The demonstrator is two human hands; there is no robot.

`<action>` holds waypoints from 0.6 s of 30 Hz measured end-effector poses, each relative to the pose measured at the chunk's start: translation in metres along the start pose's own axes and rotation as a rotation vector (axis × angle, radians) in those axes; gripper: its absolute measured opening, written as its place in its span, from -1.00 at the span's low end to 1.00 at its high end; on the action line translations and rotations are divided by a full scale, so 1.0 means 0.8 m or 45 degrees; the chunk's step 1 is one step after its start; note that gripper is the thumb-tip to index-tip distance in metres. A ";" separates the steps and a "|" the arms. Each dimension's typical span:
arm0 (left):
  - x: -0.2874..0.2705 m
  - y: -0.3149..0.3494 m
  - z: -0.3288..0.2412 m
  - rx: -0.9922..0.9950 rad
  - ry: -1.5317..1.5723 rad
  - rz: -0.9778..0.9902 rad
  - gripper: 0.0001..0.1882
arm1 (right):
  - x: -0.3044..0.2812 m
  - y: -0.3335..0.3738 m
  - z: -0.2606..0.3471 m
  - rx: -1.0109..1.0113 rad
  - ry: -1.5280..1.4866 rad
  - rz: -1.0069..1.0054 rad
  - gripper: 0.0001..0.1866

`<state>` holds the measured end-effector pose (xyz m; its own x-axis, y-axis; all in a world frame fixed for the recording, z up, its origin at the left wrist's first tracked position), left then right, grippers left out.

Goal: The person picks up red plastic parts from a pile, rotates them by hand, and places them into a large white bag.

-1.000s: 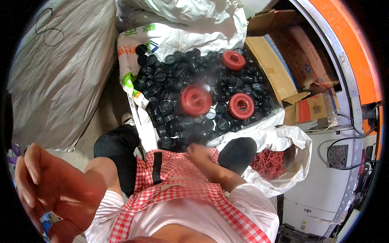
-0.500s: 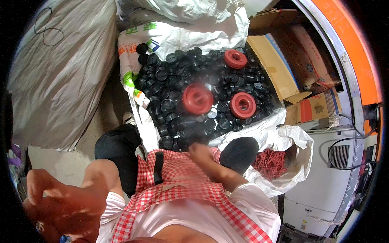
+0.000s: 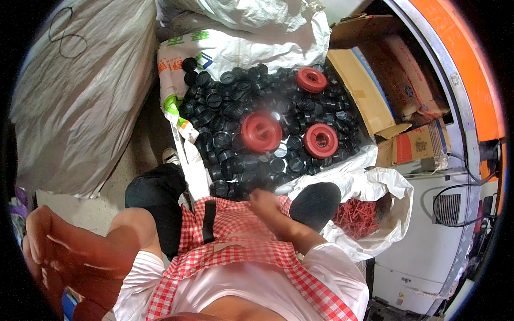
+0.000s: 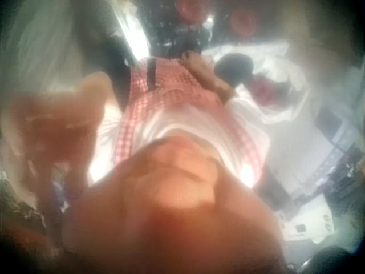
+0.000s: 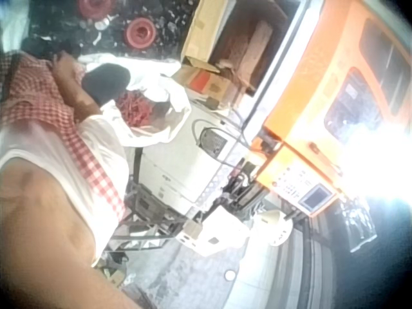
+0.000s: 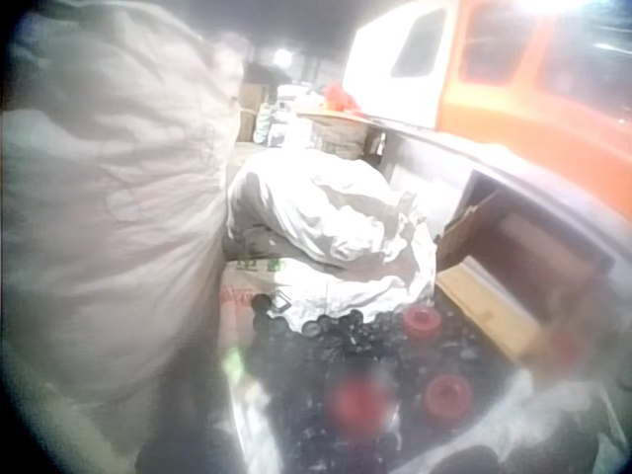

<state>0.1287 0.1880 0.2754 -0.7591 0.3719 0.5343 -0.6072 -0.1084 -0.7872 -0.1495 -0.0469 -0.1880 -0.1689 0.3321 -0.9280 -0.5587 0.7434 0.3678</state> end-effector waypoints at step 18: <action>0.016 0.035 0.056 0.477 2.524 -1.393 -0.89 | -0.013 0.007 -0.013 0.004 0.000 -0.044 -0.68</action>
Point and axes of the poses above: each hand's wrist, its own y-axis away from the middle knuckle, its own x-axis out of the palm, z = x × y, the point moved 10 cm from there along -y, towards the middle knuckle, and after that the axes turned 15 degrees about y, right-handed, at the moved point
